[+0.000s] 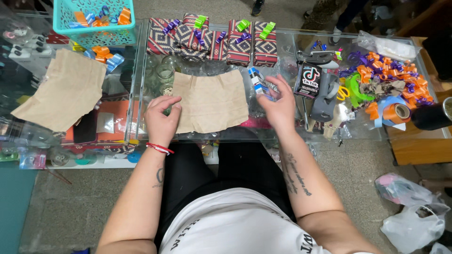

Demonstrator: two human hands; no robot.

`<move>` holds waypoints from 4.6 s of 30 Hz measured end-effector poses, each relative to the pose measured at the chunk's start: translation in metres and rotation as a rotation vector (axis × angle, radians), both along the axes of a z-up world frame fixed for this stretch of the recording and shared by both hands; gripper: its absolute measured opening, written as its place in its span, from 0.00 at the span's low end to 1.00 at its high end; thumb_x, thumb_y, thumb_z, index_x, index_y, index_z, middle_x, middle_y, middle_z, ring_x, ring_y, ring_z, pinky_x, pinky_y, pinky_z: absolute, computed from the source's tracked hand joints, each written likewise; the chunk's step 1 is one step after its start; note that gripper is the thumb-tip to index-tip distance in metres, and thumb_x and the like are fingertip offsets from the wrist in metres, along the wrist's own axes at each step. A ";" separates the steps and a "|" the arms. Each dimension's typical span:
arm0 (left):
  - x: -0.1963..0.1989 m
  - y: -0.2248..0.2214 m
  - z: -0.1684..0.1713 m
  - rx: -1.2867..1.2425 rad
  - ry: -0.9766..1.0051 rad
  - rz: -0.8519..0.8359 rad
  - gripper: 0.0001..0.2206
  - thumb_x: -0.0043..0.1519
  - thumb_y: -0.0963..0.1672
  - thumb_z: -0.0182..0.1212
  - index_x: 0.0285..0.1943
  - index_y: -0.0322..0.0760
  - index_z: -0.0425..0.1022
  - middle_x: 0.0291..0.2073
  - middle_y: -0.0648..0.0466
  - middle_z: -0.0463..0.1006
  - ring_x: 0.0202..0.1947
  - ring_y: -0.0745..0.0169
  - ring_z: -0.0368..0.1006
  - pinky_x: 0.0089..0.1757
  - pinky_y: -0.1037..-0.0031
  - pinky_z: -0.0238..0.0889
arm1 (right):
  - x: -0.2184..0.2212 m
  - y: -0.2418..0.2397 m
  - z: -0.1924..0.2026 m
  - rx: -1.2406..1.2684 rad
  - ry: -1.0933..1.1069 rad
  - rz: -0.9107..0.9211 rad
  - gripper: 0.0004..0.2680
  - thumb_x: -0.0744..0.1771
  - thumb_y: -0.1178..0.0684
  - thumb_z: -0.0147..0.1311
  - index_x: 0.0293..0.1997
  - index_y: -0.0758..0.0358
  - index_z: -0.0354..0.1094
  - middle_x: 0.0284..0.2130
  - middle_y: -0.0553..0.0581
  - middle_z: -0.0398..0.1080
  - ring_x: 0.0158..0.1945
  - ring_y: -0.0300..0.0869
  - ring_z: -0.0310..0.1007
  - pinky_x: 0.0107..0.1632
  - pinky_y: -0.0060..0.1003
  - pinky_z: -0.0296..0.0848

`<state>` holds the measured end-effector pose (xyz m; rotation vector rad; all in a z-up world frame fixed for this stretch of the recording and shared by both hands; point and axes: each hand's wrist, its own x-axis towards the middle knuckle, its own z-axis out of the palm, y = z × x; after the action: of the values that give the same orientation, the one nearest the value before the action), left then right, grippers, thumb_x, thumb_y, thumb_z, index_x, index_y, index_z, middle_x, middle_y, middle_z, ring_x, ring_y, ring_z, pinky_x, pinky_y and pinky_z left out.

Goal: The person wraps small rectangular boxes in patterned paper on a glass counter. They fold the paper around each box, secure it with tape, and add a ribbon bow. The wrapped items are placed in a row on the counter.

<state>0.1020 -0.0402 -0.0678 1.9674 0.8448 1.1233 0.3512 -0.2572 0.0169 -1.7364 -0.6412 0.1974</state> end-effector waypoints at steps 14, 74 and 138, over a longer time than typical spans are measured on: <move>0.005 -0.005 -0.003 0.056 0.175 0.093 0.10 0.54 0.43 0.70 0.43 0.55 0.87 0.39 0.61 0.82 0.54 0.57 0.75 0.67 0.58 0.47 | -0.110 0.060 -0.014 -0.519 -0.601 0.245 0.19 0.63 0.42 0.65 0.60 0.42 0.73 0.70 0.55 0.58 0.63 0.55 0.70 0.59 0.46 0.73; 0.016 -0.048 0.066 0.100 0.641 -0.229 0.18 0.58 0.49 0.70 0.57 0.54 0.79 0.56 0.56 0.77 0.60 0.49 0.71 0.66 0.41 0.39 | -0.082 -0.019 -0.028 -0.423 -1.040 0.491 0.10 0.61 0.48 0.65 0.44 0.43 0.76 0.37 0.41 0.73 0.40 0.40 0.70 0.47 0.40 0.64; 0.003 -0.018 0.042 0.211 0.663 -0.064 0.10 0.59 0.48 0.65 0.48 0.60 0.82 0.39 0.63 0.78 0.52 0.57 0.70 0.59 0.53 0.49 | -0.066 0.079 -0.019 -0.467 -1.044 0.702 0.24 0.66 0.31 0.55 0.63 0.53 0.62 0.55 0.56 0.67 0.63 0.48 0.63 0.69 0.55 0.51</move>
<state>0.1045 -0.0579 -0.0255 2.5776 1.0088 0.5243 0.2857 -0.1783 -0.0026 -1.9205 -2.1037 -0.1186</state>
